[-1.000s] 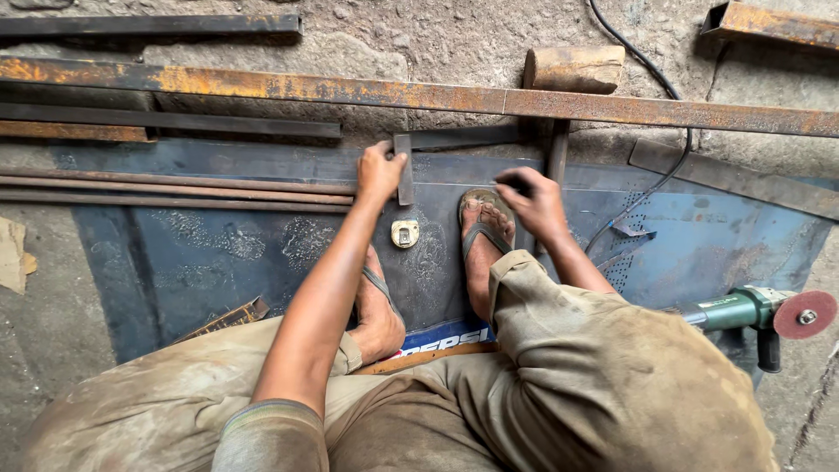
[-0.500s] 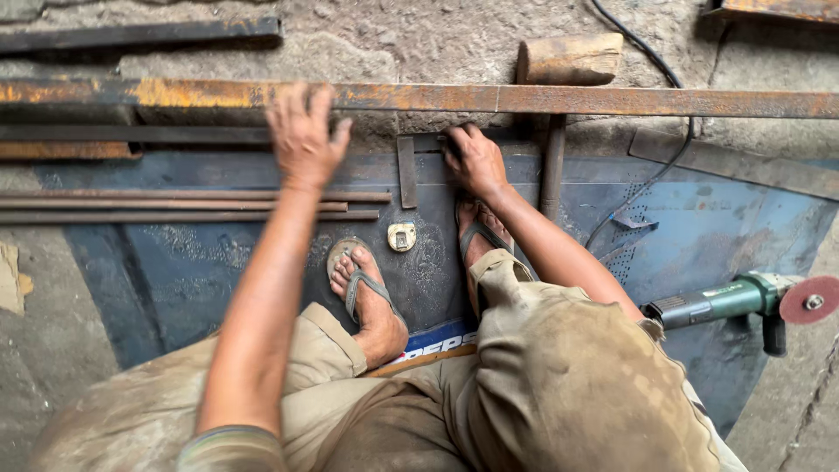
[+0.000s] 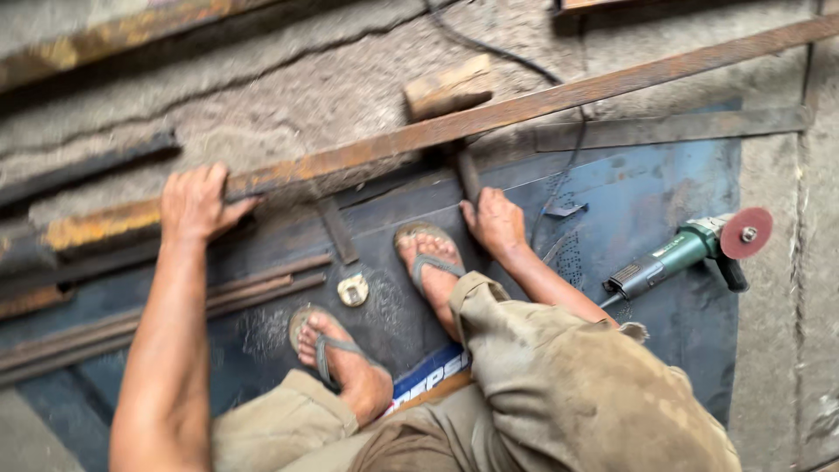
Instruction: The person measures a long metal bar with a tape measure, marks it, and cuts it with an angle grinder. The person repeats the measuring and cutting process on the same bar to produce multiple pieces.
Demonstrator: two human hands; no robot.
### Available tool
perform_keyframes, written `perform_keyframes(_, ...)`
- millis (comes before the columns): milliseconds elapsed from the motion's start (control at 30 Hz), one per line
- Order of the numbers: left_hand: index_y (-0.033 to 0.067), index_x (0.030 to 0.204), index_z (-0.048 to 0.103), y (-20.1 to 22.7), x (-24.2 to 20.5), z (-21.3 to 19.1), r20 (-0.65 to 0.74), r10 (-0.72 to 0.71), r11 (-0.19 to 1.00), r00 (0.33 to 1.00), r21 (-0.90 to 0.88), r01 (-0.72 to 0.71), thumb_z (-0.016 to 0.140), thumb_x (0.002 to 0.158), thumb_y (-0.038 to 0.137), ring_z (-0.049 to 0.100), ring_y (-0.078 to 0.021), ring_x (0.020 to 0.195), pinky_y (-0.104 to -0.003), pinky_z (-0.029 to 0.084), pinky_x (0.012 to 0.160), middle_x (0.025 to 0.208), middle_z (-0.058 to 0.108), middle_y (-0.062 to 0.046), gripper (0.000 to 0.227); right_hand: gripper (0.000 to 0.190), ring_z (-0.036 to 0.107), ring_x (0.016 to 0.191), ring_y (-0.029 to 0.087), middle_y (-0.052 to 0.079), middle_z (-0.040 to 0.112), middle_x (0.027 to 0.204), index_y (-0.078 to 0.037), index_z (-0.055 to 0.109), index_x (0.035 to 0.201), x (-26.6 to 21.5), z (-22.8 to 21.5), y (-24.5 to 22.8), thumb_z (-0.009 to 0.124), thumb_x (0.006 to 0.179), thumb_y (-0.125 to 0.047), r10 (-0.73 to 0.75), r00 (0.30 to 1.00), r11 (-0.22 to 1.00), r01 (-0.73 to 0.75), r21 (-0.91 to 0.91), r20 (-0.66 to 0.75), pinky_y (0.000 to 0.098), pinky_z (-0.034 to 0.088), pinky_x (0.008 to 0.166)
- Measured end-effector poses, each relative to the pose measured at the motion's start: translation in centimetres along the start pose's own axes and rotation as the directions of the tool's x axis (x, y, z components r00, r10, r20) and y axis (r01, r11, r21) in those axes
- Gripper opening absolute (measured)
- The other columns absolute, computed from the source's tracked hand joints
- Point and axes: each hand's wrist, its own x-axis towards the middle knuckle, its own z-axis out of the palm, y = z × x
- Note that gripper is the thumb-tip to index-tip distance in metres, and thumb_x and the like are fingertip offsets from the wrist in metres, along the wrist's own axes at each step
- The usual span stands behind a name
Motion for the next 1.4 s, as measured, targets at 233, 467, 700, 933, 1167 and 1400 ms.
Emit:
perform_keyframes(233, 0.0169, 0.087, 0.058, 5.5, 3.6, 1.0, 0.024, 0.093, 0.986, 0.995, 0.135, -0.096, 0.072, 0.072, 0.084, 0.051, -0.0143, 0.054, -0.032, 0.039, 0.054, 0.066, 0.055, 0.0, 0.07, 0.04, 0.069, 0.076, 0.043, 0.025, 0.067, 0.09, 0.0, 0.057, 0.093, 0.1, 1.2, 1.0, 0.071, 0.093, -0.037, -0.01, 1.0, 0.996, 0.011, 0.091, -0.004, 0.0511, 0.056, 0.065)
perform_keyframes(467, 0.0144, 0.078, 0.054, 19.1, 12.0, 1.4, -0.069, 0.124, 0.992, 0.99, 0.024, -0.123, 0.073, 0.077, 0.084, 0.055, -0.0131, 0.051, -0.033, 0.042, 0.051, 0.064, 0.058, -0.001, 0.072, 0.038, 0.069, 0.077, 0.042, 0.024, 0.067, 0.091, -0.001, 0.057, 0.093, 0.4, 0.7, 0.6, 0.072, 0.092, -0.036, -0.008, 1.0, 0.996, 0.009, 0.087, -0.012, 0.0504, 0.057, 0.065)
perform_keyframes(700, 0.0118, 0.09, 0.058, 22.7, 15.5, 0.0, -0.102, 0.08, 0.986, 0.992, -0.136, -0.094, 0.076, 0.076, 0.079, 0.067, -0.0234, 0.065, -0.04, 0.047, 0.064, 0.074, 0.066, -0.008, 0.071, 0.039, 0.069, 0.073, 0.043, 0.024, 0.067, 0.089, -0.001, 0.057, 0.093, 0.4, 0.9, 0.9, 0.072, 0.091, -0.036, -0.005, 1.0, 0.994, 0.008, 0.11, -0.02, 0.0511, 0.057, 0.063)
perform_keyframes(933, 0.0137, 0.092, 0.059, 21.8, 14.5, -0.5, -0.099, 0.091, 0.992, 0.991, -0.074, -0.098, 0.078, 0.071, 0.075, 0.066, -0.0202, 0.066, -0.038, 0.047, 0.064, 0.073, 0.064, -0.005, 0.068, 0.04, 0.068, 0.067, 0.042, 0.026, 0.066, 0.085, 0.001, 0.057, 0.093, 0.2, 2.0, -0.9, 0.072, 0.093, -0.036, -0.005, 1.0, 0.988, 0.007, 0.151, -0.013, 0.05, 0.056, 0.058)
perform_keyframes(1167, 0.0115, 0.09, 0.057, 20.7, 14.3, 0.1, -0.042, 0.113, 0.993, 0.993, -0.033, -0.114, 0.079, 0.073, 0.079, 0.066, -0.0219, 0.065, -0.038, 0.047, 0.064, 0.072, 0.064, -0.006, 0.073, 0.038, 0.067, 0.071, 0.042, 0.024, 0.066, 0.085, -0.002, 0.057, 0.091, -0.3, 2.8, -1.1, 0.074, 0.092, -0.036, -0.027, 0.995, 0.976, 0.048, 0.212, -0.101, 0.0499, 0.056, 0.06)
perform_keyframes(1400, 0.0104, 0.097, 0.059, 21.6, 14.7, -0.6, -0.006, 0.034, 0.995, 0.999, -0.097, -0.034, 0.078, 0.075, 0.075, 0.068, -0.0267, 0.083, -0.042, 0.046, 0.077, 0.087, 0.068, -0.009, 0.071, 0.041, 0.068, 0.075, 0.041, 0.023, 0.066, 0.089, -0.001, 0.057, 0.094, -0.4, 3.6, -1.2, 0.074, 0.092, -0.039, 0.003, 0.996, 0.986, 0.013, 0.168, -0.092, 0.0497, 0.056, 0.063)
